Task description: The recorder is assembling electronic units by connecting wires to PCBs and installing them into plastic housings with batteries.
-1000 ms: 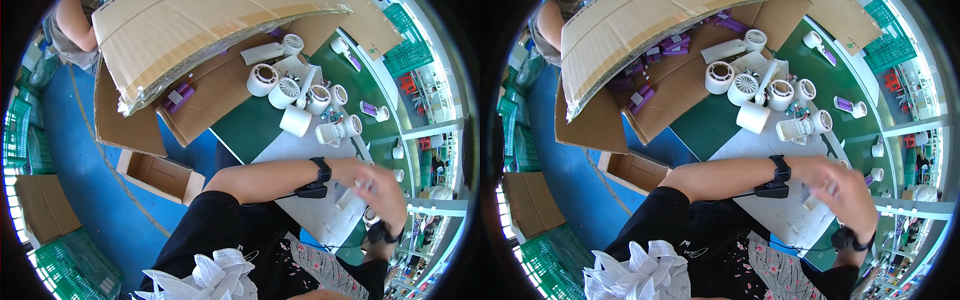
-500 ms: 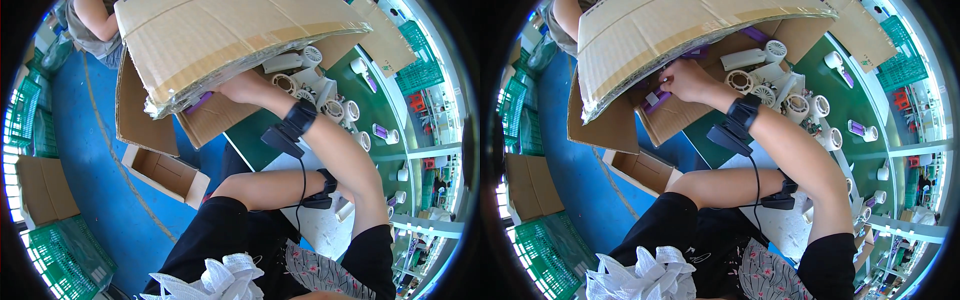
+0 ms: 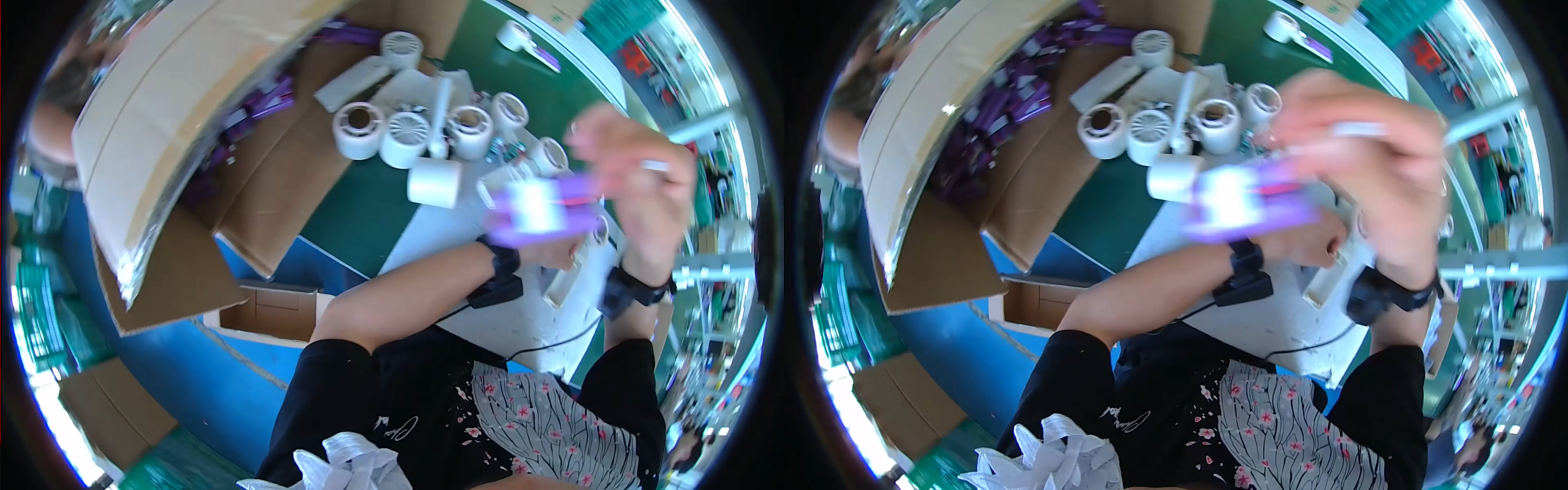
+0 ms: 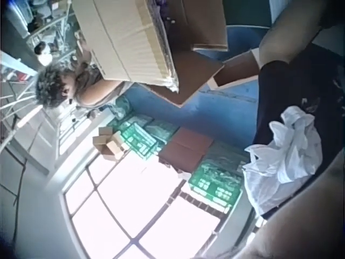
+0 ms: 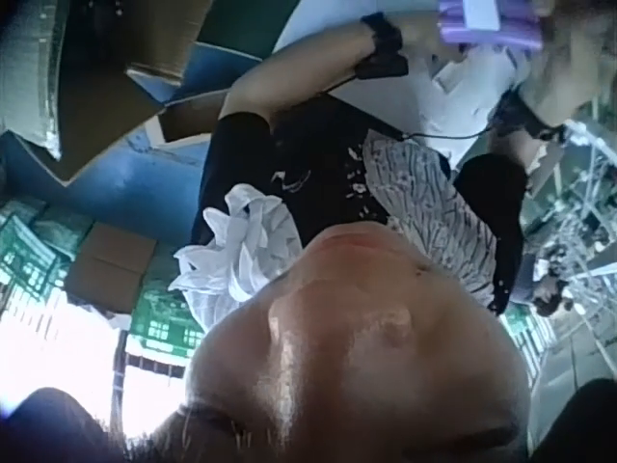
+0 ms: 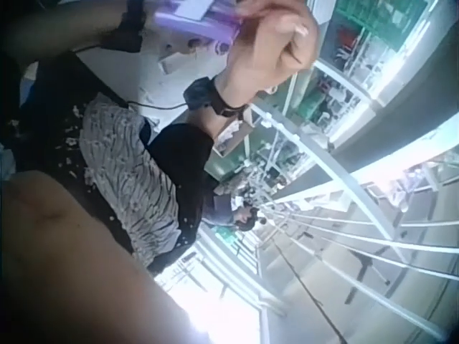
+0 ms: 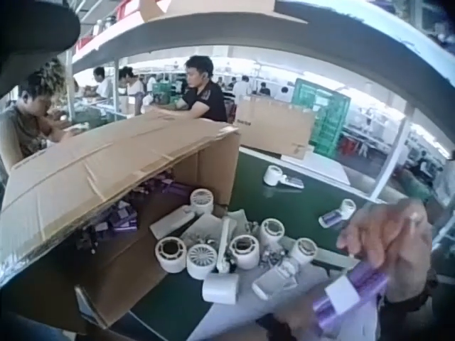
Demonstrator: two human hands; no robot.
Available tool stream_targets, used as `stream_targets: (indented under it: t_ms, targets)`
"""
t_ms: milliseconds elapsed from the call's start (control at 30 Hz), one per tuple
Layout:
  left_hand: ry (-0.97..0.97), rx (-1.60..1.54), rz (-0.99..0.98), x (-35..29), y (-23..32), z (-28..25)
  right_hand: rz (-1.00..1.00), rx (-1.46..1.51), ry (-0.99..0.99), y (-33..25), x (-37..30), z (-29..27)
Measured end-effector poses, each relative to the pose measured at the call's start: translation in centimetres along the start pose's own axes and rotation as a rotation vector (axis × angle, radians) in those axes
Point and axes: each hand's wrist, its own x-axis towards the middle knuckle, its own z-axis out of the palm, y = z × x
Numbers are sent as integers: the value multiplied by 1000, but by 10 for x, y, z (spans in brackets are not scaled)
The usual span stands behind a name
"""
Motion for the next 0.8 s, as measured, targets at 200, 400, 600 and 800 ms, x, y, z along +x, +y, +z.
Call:
stream_targets:
  t_ms: [200, 400, 600, 800]
  targets:
    - [-346, 133, -174, 16, -29, 10, 662, 669, 580, 11, -182, -68]
    - [-492, 194, -218, 20, -11, -1, 1034, 308, 684, 19, -224, -85]
    - [-508, 194, -471, 25, 6, -1, 895, 318, 825, 50, -243, -62]
    - [-449, -187, -818, 27, 14, -6, 932, 19, 550, 40, -248, -56]
